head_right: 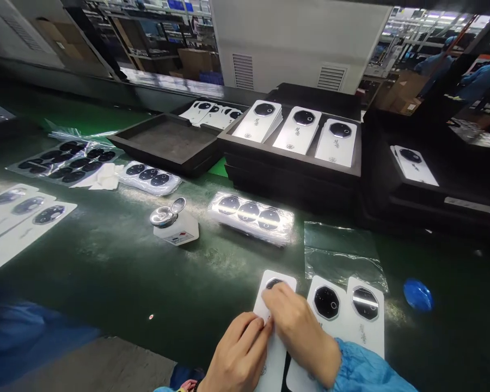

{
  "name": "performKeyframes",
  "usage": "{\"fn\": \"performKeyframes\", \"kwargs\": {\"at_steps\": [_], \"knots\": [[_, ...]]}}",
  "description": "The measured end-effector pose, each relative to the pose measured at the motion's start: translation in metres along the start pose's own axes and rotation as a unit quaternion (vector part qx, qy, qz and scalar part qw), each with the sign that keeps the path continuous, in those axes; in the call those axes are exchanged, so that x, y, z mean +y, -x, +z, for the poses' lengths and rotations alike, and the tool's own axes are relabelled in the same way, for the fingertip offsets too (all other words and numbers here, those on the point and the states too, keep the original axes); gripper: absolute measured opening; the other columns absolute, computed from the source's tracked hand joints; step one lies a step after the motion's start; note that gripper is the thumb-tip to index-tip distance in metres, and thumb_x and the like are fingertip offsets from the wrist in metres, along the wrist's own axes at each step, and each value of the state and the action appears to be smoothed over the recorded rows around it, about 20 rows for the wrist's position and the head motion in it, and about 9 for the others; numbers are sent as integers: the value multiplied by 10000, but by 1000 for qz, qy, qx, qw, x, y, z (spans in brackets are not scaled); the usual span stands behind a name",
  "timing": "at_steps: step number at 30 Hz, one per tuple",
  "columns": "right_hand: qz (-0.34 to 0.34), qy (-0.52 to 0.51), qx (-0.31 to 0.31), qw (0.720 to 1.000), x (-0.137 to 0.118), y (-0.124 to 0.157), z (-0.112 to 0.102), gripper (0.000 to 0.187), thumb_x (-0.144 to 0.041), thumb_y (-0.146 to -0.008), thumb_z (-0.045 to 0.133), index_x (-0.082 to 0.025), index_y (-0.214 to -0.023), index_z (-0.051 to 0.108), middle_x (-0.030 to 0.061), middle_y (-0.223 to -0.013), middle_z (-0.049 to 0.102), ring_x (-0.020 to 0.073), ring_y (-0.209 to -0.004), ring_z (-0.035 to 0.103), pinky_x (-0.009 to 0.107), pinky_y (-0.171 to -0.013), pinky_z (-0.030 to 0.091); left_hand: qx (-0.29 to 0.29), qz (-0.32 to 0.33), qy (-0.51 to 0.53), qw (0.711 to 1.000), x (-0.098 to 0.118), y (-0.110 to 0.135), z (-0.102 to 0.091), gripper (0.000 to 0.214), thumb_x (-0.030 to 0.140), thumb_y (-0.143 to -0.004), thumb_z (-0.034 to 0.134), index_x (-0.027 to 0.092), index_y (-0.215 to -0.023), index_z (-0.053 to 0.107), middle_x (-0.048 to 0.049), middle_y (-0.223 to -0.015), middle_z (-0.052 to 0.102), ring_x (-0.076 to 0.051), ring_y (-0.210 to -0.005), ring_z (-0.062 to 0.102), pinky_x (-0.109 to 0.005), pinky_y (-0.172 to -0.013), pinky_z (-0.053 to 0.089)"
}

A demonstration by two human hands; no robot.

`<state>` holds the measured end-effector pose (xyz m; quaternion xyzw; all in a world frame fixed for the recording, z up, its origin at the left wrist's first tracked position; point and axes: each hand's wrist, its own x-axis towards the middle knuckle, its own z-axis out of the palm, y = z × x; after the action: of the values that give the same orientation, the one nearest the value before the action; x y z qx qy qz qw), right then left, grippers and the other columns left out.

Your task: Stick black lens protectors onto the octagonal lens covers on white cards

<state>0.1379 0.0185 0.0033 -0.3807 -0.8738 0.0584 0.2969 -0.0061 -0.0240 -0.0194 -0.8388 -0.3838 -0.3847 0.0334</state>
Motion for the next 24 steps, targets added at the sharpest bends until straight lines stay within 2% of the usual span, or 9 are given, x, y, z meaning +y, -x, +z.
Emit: {"fn": "performKeyframes", "kwargs": {"at_steps": [3, 5, 9, 14, 18, 21, 23, 24], "knots": [[25, 64, 26, 997, 9, 0, -4, 285, 2, -876, 305, -167, -832, 531, 32, -676, 552, 175, -648, 514, 276, -559, 462, -17, 0, -19, 1000, 4, -2, -3, 289, 13, -890, 333, 70, -975, 604, -76, -731, 580, -190, -689, 564, -298, -626, 541], [14, 87, 25, 996, 7, 1, -4, 320, 27, -849, 286, -167, -782, 531, 38, -661, 548, 185, -644, 506, 286, -543, 449, -25, 3, -28, 999, 7, -3, -4, 267, 11, -887, 352, 59, -975, 599, -77, -735, 583, -188, -687, 573, -295, -627, 537], [-20, 36, 20, 999, 0, 8, -3, 328, 44, -810, 290, -172, -744, 529, 30, -646, 540, 178, -633, 503, 275, -522, 432, -17, 7, -43, 999, 11, -4, -3, 289, 2, -882, 331, 93, -891, 605, -63, -708, 581, -177, -671, 580, -287, -628, 541], [18, 47, 26, 998, 9, 10, -8, 317, 34, -824, 298, -173, -773, 532, 38, -660, 566, 191, -636, 508, 288, -515, 430, -23, 25, -76, 997, 15, -7, -7, 314, 20, -898, 306, 84, -961, 606, -63, -733, 603, -176, -686, 591, -288, -631, 558], [10, 22, 5, 1000, -2, 18, -10, 280, 14, -823, 366, -198, -722, 517, 12, -648, 583, 169, -626, 545, 258, -517, 452, -38, 23, -83, 996, 20, -6, -10, 304, 21, -882, 322, 78, -913, 619, -81, -731, 607, -193, -688, 602, -312, -626, 570], [35, -9, 8, 999, -9, 33, -28, 238, -17, -847, 396, -201, -760, 520, -11, -657, 604, 130, -593, 577, 214, -525, 480, -54, 26, -73, 995, 21, -1, -13, 293, 48, -891, 342, 86, -962, 624, -99, -801, 635, -204, -751, 628, -336, -674, 587], [90, -8, 41, 995, -4, 50, -52, 209, -76, -889, 384, -203, -813, 532, 2, -712, 637, 130, -625, 615, 223, -563, 509, -62, 41, -56, 996, 22, 4, -17, 283, 83, -914, 358, 92, -1025, 619, -120, -914, 662, -223, -882, 645, -366, -770, 587], [141, 1, 79, 987, 1, 61, -67, 187, -136, -910, 396, -214, -828, 545, 3, -741, 658, 138, -649, 637, 236, -585, 521, -70, 58, -45, 995, 22, 7, -19, 281, 115, -934, 361, 91, -1055, 614, -134, -988, 666, -235, -968, 637, -381, -824, 576]]}}
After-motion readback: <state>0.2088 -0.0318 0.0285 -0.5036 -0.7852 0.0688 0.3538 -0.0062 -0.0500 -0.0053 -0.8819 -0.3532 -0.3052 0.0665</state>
